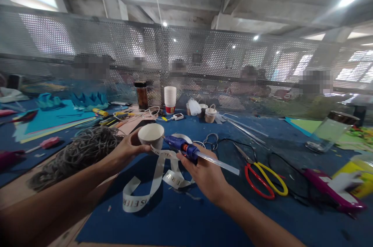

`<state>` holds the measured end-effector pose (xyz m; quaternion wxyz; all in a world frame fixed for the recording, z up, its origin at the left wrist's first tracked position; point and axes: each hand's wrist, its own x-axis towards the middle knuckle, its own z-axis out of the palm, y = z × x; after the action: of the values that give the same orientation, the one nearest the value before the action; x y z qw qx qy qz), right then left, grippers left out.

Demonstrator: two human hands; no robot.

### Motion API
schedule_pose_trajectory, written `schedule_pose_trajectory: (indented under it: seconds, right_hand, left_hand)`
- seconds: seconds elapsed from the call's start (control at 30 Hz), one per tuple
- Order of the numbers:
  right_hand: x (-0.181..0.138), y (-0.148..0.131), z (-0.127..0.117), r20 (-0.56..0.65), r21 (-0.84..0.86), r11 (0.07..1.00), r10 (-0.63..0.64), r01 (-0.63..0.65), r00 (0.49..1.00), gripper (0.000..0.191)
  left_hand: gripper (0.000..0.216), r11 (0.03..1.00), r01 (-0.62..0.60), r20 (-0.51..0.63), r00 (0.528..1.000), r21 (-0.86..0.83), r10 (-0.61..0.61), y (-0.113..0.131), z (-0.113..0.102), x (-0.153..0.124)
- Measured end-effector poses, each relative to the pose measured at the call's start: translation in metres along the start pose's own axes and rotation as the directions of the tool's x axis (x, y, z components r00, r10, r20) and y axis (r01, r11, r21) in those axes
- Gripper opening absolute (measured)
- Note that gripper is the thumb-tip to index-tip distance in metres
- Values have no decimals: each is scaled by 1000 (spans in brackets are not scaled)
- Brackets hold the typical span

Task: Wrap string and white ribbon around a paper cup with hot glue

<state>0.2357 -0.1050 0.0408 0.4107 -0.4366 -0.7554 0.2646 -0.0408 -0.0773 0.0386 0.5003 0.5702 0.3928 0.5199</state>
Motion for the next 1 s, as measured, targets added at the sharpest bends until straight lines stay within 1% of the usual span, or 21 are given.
schedule_pose_trajectory:
  seconds: [0.1, 0.3, 0.43, 0.63, 0.9, 1.0]
  right_hand:
    - [0, -2, 0, 15, 36, 999, -6, 6, 1000, 34]
    - [-1, -1, 3, 12, 26, 999, -46, 46, 999, 31]
    - [-1, 2, 4, 20, 38, 999, -32, 31, 999, 29]
    - [-3, 2, 6, 34, 82, 996, -44, 41, 998, 29]
    - [-5, 1, 11, 12, 85, 994, -74, 73, 997, 24]
    - [-5, 0, 12, 25, 90, 992, -91, 89, 996, 23]
  left_hand:
    - [70, 1000, -3, -4, 1000, 15, 3, 2, 1, 0]
    - [70, 998, -13, -21, 1000, 61, 14, 3, 1, -1]
    - [69, 998, 2, -25, 1000, 68, 0, 4, 2, -1]
    - [69, 997, 1, -51, 999, 74, 3, 3, 1, -1]
    - [67, 994, 4, -48, 999, 107, 1, 4, 3, -1]
    - [66, 994, 11, -41, 999, 108, -7, 1, 3, 0]
